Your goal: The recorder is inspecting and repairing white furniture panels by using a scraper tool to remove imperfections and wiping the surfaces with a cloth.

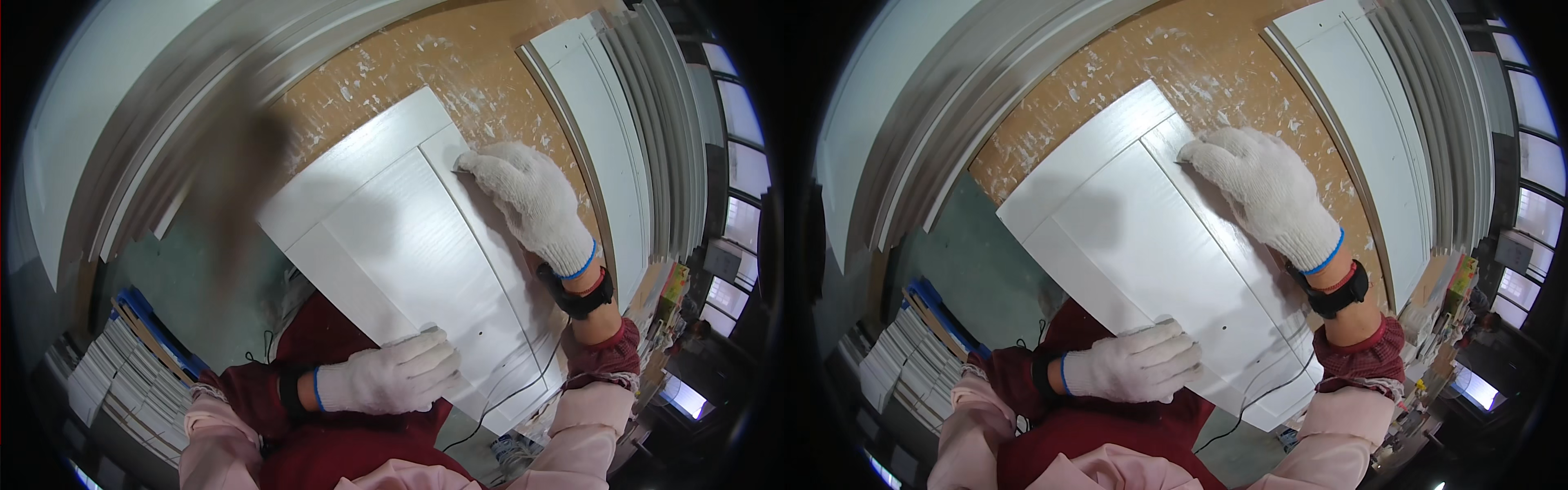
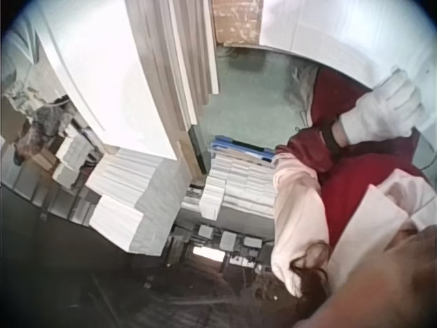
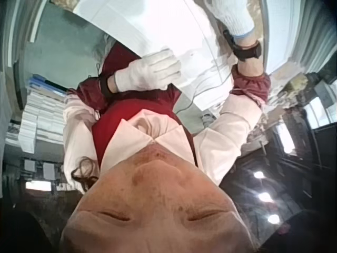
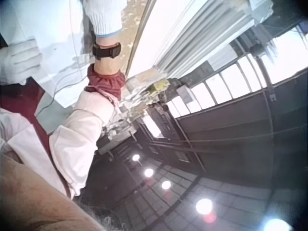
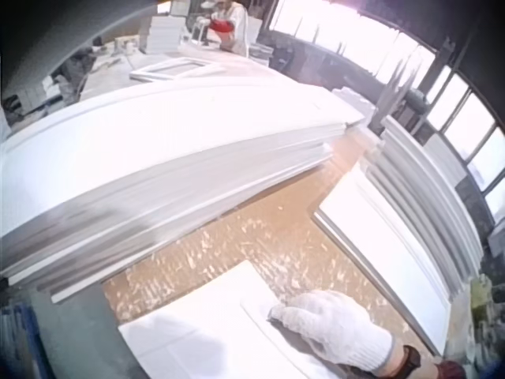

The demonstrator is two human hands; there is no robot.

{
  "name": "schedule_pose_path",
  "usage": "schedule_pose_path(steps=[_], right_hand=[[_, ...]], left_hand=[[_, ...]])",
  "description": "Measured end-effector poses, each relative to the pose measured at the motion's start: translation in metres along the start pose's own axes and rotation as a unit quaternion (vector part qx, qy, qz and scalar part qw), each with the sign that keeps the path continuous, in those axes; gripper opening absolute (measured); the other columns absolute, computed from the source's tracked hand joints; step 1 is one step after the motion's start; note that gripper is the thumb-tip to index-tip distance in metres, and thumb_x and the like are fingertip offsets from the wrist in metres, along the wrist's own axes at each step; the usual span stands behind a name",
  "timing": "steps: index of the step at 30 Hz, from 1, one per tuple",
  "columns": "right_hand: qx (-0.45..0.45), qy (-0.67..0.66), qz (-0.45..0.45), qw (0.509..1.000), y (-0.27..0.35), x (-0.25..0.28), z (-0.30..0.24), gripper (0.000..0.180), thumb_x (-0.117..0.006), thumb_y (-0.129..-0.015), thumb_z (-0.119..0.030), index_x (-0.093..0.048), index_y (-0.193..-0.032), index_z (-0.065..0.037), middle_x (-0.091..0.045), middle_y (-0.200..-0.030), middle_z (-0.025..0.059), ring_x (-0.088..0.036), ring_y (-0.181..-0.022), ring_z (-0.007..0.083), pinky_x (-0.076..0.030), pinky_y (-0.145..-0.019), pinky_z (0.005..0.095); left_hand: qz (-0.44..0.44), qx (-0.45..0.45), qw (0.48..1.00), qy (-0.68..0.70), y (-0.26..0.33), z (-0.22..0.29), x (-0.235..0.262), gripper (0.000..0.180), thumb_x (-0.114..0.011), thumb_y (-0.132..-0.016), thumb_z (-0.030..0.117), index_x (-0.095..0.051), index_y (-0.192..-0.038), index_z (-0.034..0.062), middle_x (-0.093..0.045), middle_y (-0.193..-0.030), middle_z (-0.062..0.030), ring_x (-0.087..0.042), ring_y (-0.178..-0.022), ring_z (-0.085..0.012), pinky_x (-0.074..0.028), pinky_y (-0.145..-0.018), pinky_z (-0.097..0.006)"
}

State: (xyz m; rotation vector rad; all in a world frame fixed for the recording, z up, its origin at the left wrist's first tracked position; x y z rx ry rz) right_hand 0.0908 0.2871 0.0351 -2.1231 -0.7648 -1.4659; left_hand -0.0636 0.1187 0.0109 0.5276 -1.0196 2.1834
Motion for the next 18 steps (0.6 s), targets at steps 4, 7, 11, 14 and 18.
schedule_pose_path(steps=[4, 7, 11, 14, 18], right_hand=[[-0.048, -0.012, -0.003, 0.999, 0.0026, 0.0021, -0.0002, 0.035, -0.056, -0.082, -0.003, -0.063, -0.115, -0.013, -0.065, -0.098, 0.0104, -0.064, -0.089, 0.0316, -0.052, -0.074, 0.0408], [-0.076, -0.008, 0.007, 0.997, -0.0007, 0.0011, -0.0004, 0.035, -0.056, -0.082, -0.003, -0.063, -0.114, -0.013, -0.065, -0.098, 0.0102, -0.064, -0.089, 0.0318, -0.052, -0.075, 0.0408], [-0.034, -0.010, 0.024, 0.999, 0.0005, -0.0020, -0.0016, 0.035, -0.056, -0.082, -0.003, -0.063, -0.115, -0.013, -0.065, -0.098, 0.0104, -0.063, -0.089, 0.0322, -0.052, -0.075, 0.0406], [-0.005, -0.005, 0.005, 1.000, 0.0029, 0.0019, -0.0026, 0.034, -0.056, -0.082, -0.004, -0.063, -0.115, -0.013, -0.065, -0.099, 0.0105, -0.063, -0.089, 0.0321, -0.052, -0.075, 0.0406], [-0.063, -0.039, -0.007, 0.997, -0.0007, 0.0006, -0.0002, 0.032, -0.057, -0.083, -0.006, -0.063, -0.113, -0.012, -0.065, -0.100, 0.0104, -0.064, -0.090, 0.0316, -0.052, -0.077, 0.0408]], left_hand=[[-0.002, -0.003, 1.000, -0.002, -0.0003, -0.0006, 0.0011, 0.022, -0.060, -0.071, 0.018, -0.064, -0.085, 0.0018, -0.055, -0.085, -0.0067, -0.055, -0.079, -0.0219, -0.051, -0.078, -0.034], [0.000, -0.007, 1.000, -0.009, -0.0009, -0.0010, 0.0003, 0.022, -0.060, -0.071, 0.017, -0.063, -0.086, 0.0016, -0.055, -0.086, -0.0070, -0.056, -0.080, -0.0221, -0.050, -0.080, -0.034], [0.020, 0.003, 1.000, 0.023, 0.0008, 0.0001, 0.0002, 0.023, -0.060, -0.071, 0.017, -0.063, -0.087, 0.0015, -0.057, -0.089, -0.0079, -0.057, -0.082, -0.0229, -0.050, -0.081, -0.035], [0.009, -0.007, 1.000, 0.017, 0.0016, -0.0004, -0.0007, 0.024, -0.060, -0.071, 0.017, -0.063, -0.089, 0.0015, -0.057, -0.091, -0.0083, -0.057, -0.084, -0.0231, -0.051, -0.081, -0.036], [-0.001, -0.011, 1.000, 0.010, 0.0042, 0.0005, -0.0031, 0.026, -0.061, -0.072, 0.017, -0.065, -0.091, 0.0009, -0.059, -0.096, -0.0088, -0.058, -0.088, -0.0233, -0.052, -0.082, -0.036]])
Point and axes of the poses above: each hand's wrist, its own y-axis away from the middle knuckle, its own x-axis out of the back of the hand, z = x × y, the point moved 4 cm from there along -y, towards the middle knuckle
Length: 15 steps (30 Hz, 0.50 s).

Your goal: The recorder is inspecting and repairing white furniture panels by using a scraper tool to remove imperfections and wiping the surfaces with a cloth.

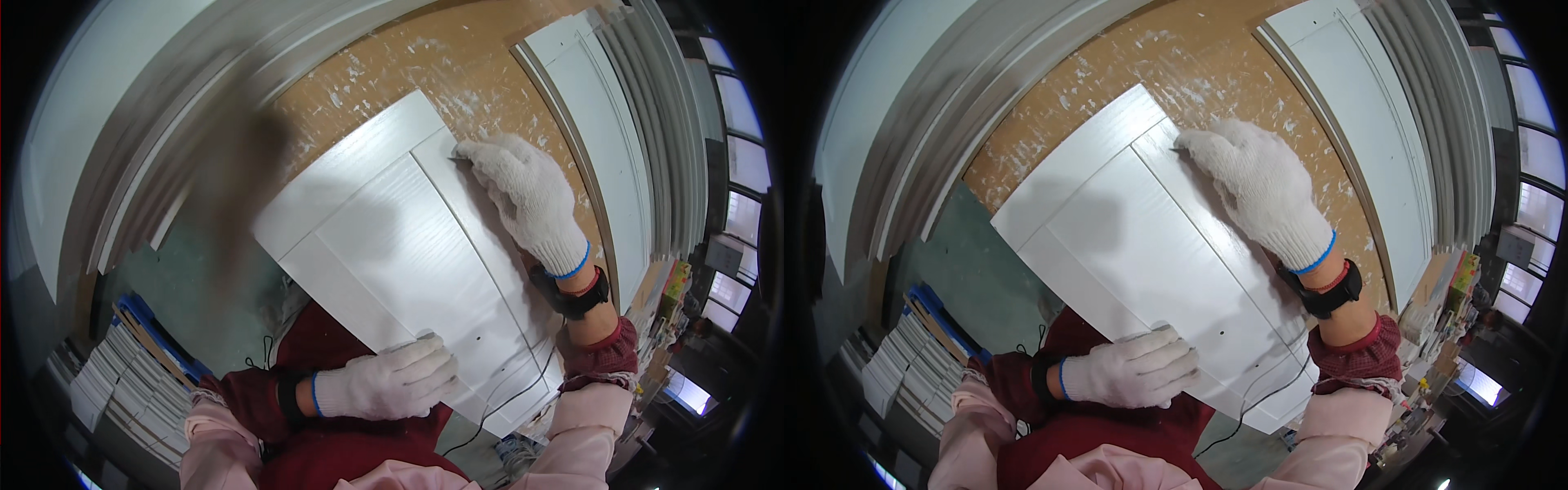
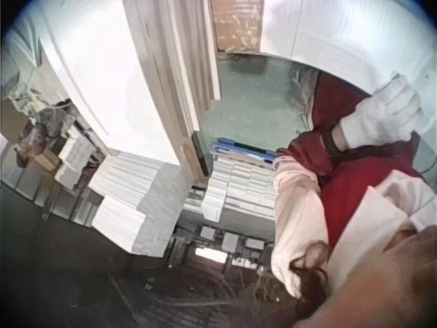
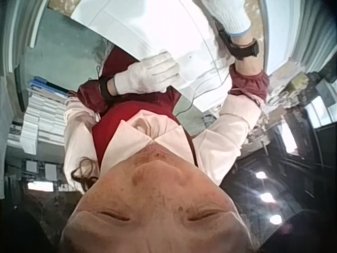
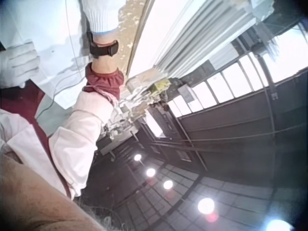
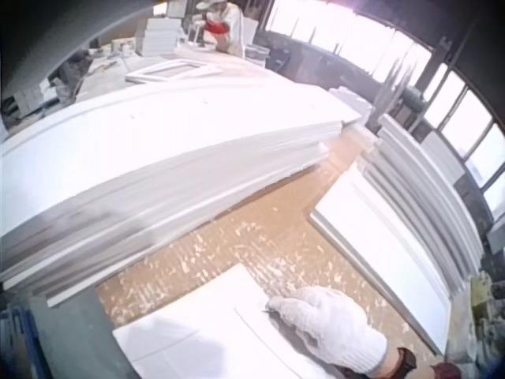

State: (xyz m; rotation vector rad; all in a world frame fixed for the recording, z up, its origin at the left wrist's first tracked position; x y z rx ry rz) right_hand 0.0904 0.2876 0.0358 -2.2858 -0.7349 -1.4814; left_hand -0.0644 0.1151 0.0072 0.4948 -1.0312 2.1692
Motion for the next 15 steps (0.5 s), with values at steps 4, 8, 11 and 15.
schedule_pose_path(steps=[4, 8, 11, 15], right_hand=[[0.012, 0.059, 0.029, 0.998, -0.0003, 0.0006, -0.0031, 0.029, -0.058, -0.084, -0.008, -0.063, -0.113, -0.013, -0.065, -0.099, 0.0105, -0.064, -0.090, 0.0313, -0.052, -0.075, 0.0406], [0.049, 0.044, 0.034, 0.997, 0.0025, -0.0030, -0.0008, 0.028, -0.058, -0.085, -0.009, -0.063, -0.113, -0.013, -0.064, -0.096, 0.0098, -0.063, -0.086, 0.0302, -0.051, -0.073, 0.0403], [-0.024, 0.016, 0.018, 0.999, 0.0029, -0.0016, 0.0037, 0.029, -0.058, -0.084, -0.009, -0.063, -0.112, -0.013, -0.064, -0.097, 0.0087, -0.063, -0.086, 0.0295, -0.051, -0.074, 0.0404], [0.008, 0.087, 0.061, 0.994, 0.0040, 0.0013, -0.0007, 0.028, -0.059, -0.084, -0.009, -0.062, -0.111, -0.013, -0.064, -0.098, 0.0087, -0.063, -0.086, 0.0295, -0.052, -0.074, 0.0398]], left_hand=[[0.005, 0.001, 1.000, 0.007, -0.0007, 0.0006, 0.0034, 0.027, -0.061, -0.072, 0.018, -0.066, -0.093, 0.0010, -0.061, -0.101, -0.0092, -0.060, -0.093, -0.0236, -0.052, -0.086, -0.037], [-0.020, -0.002, 1.000, -0.017, -0.0012, 0.0003, 0.0049, 0.028, -0.061, -0.074, 0.018, -0.067, -0.096, 0.0019, -0.062, -0.104, -0.0090, -0.060, -0.098, -0.0237, -0.052, -0.090, -0.038], [-0.022, 0.006, 1.000, -0.007, 0.0022, 0.0009, -0.0006, 0.027, -0.062, -0.076, 0.018, -0.068, -0.097, 0.0024, -0.062, -0.105, -0.0089, -0.060, -0.100, -0.0238, -0.052, -0.091, -0.038], [0.002, 0.009, 1.000, 0.002, 0.0031, 0.0012, 0.0028, 0.027, -0.060, -0.081, 0.019, -0.066, -0.101, 0.0029, -0.061, -0.112, -0.0096, -0.060, -0.104, -0.0250, -0.051, -0.095, -0.038]])
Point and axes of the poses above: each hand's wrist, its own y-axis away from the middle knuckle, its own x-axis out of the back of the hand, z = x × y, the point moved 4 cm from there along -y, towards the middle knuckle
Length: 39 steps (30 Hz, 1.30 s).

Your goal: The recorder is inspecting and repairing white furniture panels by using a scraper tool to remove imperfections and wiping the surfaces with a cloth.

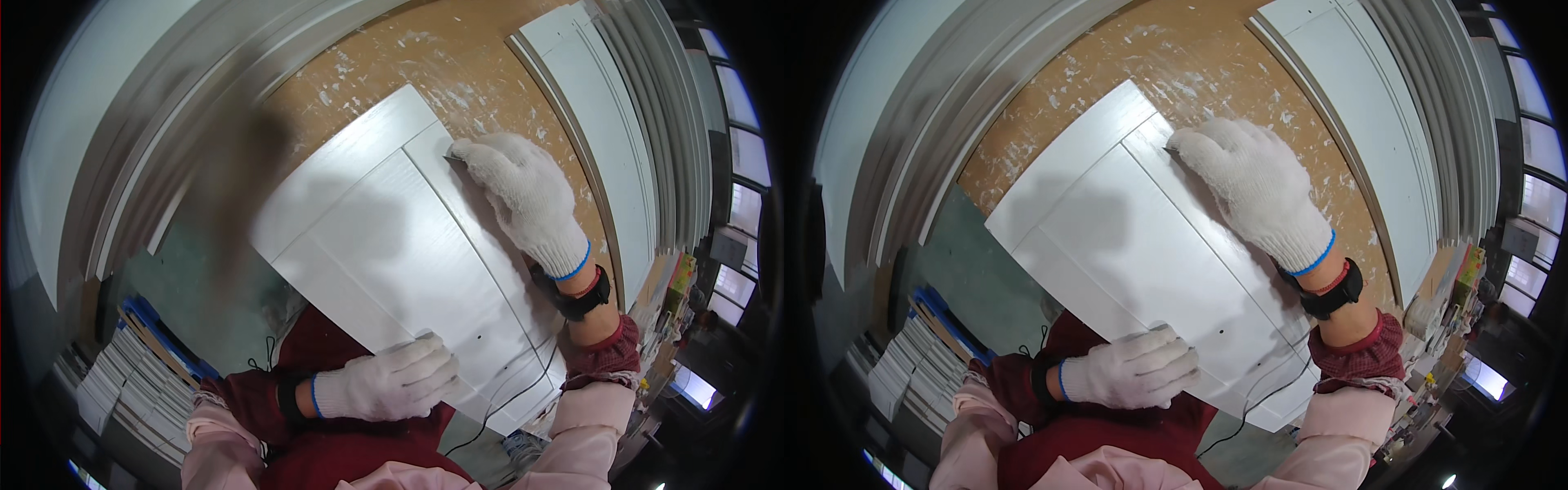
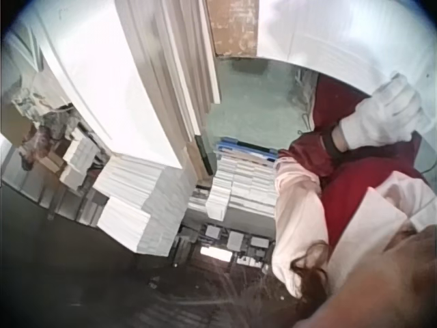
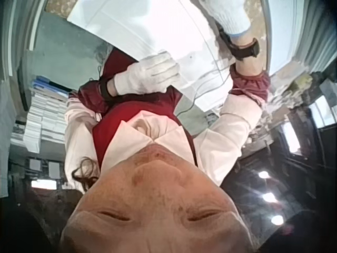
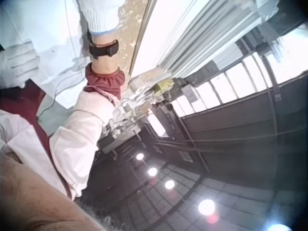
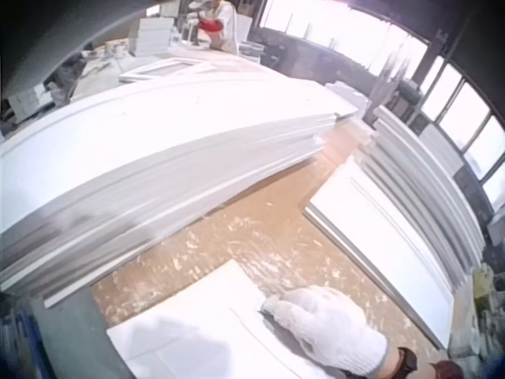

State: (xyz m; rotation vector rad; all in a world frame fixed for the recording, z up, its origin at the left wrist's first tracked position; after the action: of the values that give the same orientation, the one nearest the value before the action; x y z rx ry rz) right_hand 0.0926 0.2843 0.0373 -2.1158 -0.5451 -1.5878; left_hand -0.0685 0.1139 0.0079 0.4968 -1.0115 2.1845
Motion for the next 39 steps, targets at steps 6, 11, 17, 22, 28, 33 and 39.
schedule_pose_path(steps=[6, 11, 17, 22, 28, 33, 39], right_hand=[[0.040, -0.042, -0.029, 0.998, 0.000, -0.003, 0.002, 0.028, -0.058, -0.085, -0.010, -0.061, -0.113, -0.013, -0.063, -0.094, 0.0094, -0.062, -0.084, 0.0300, -0.051, -0.072, 0.0402], [-0.001, -0.016, -0.027, 1.000, -0.002, -0.001, -0.003, 0.026, -0.060, -0.084, -0.010, -0.061, -0.110, -0.013, -0.065, -0.097, 0.0084, -0.064, -0.084, 0.0309, -0.052, -0.071, 0.0411], [0.044, -0.051, -0.025, 0.997, -0.003, -0.002, -0.001, 0.024, -0.060, -0.084, -0.012, -0.060, -0.109, -0.012, -0.064, -0.095, 0.0089, -0.064, -0.085, 0.0310, -0.052, -0.070, 0.0419], [0.030, -0.047, -0.011, 0.998, -0.003, 0.000, -0.005, 0.023, -0.060, -0.084, -0.012, -0.060, -0.107, -0.012, -0.064, -0.095, 0.0093, -0.064, -0.084, 0.0313, -0.052, -0.070, 0.0415], [0.049, -0.064, -0.031, 0.996, -0.001, -0.005, 0.001, 0.021, -0.059, -0.086, -0.013, -0.060, -0.107, -0.011, -0.063, -0.092, 0.0097, -0.064, -0.084, 0.0311, -0.052, -0.070, 0.0412], [0.003, -0.012, -0.027, 1.000, -0.005, -0.002, -0.001, 0.021, -0.059, -0.087, -0.013, -0.060, -0.108, -0.012, -0.063, -0.093, 0.0101, -0.064, -0.085, 0.0308, -0.052, -0.070, 0.0408], [0.060, -0.054, -0.031, 0.996, 0.000, -0.001, -0.001, 0.021, -0.057, -0.088, -0.012, -0.061, -0.109, -0.012, -0.063, -0.092, 0.0107, -0.063, -0.085, 0.0313, -0.052, -0.070, 0.0412]], left_hand=[[0.012, -0.010, 1.000, 0.018, 0.007, -0.001, -0.001, 0.030, -0.055, -0.090, 0.022, -0.061, -0.112, 0.0026, -0.059, -0.119, -0.0116, -0.059, -0.108, -0.0265, -0.052, -0.095, -0.041], [-0.007, -0.010, 1.000, 0.025, 0.007, -0.001, 0.001, 0.031, -0.053, -0.092, 0.023, -0.059, -0.114, 0.0021, -0.058, -0.119, -0.0123, -0.058, -0.107, -0.0270, -0.053, -0.093, -0.040], [-0.014, -0.022, 0.999, 0.032, 0.006, -0.003, 0.000, 0.032, -0.054, -0.092, 0.025, -0.059, -0.113, 0.0019, -0.057, -0.119, -0.0129, -0.058, -0.105, -0.0275, -0.054, -0.090, -0.040], [-0.015, -0.016, 0.999, 0.026, 0.005, -0.002, 0.001, 0.031, -0.054, -0.092, 0.025, -0.060, -0.112, 0.0020, -0.058, -0.118, -0.0127, -0.058, -0.105, -0.0275, -0.055, -0.088, -0.040], [-0.011, -0.020, 0.999, 0.026, 0.002, -0.003, 0.002, 0.027, -0.055, -0.091, 0.020, -0.062, -0.111, 0.0024, -0.058, -0.116, -0.0114, -0.059, -0.102, -0.0256, -0.055, -0.086, -0.039], [0.000, -0.018, 1.000, 0.022, 0.002, -0.004, 0.002, 0.027, -0.056, -0.091, 0.021, -0.062, -0.110, 0.0033, -0.058, -0.117, -0.0110, -0.059, -0.103, -0.0254, -0.055, -0.088, -0.040], [-0.015, -0.011, 0.999, 0.041, 0.002, -0.003, 0.006, 0.026, -0.058, -0.088, 0.016, -0.061, -0.110, 0.0024, -0.058, -0.117, -0.0108, -0.059, -0.105, -0.0275, -0.054, -0.092, -0.039]])
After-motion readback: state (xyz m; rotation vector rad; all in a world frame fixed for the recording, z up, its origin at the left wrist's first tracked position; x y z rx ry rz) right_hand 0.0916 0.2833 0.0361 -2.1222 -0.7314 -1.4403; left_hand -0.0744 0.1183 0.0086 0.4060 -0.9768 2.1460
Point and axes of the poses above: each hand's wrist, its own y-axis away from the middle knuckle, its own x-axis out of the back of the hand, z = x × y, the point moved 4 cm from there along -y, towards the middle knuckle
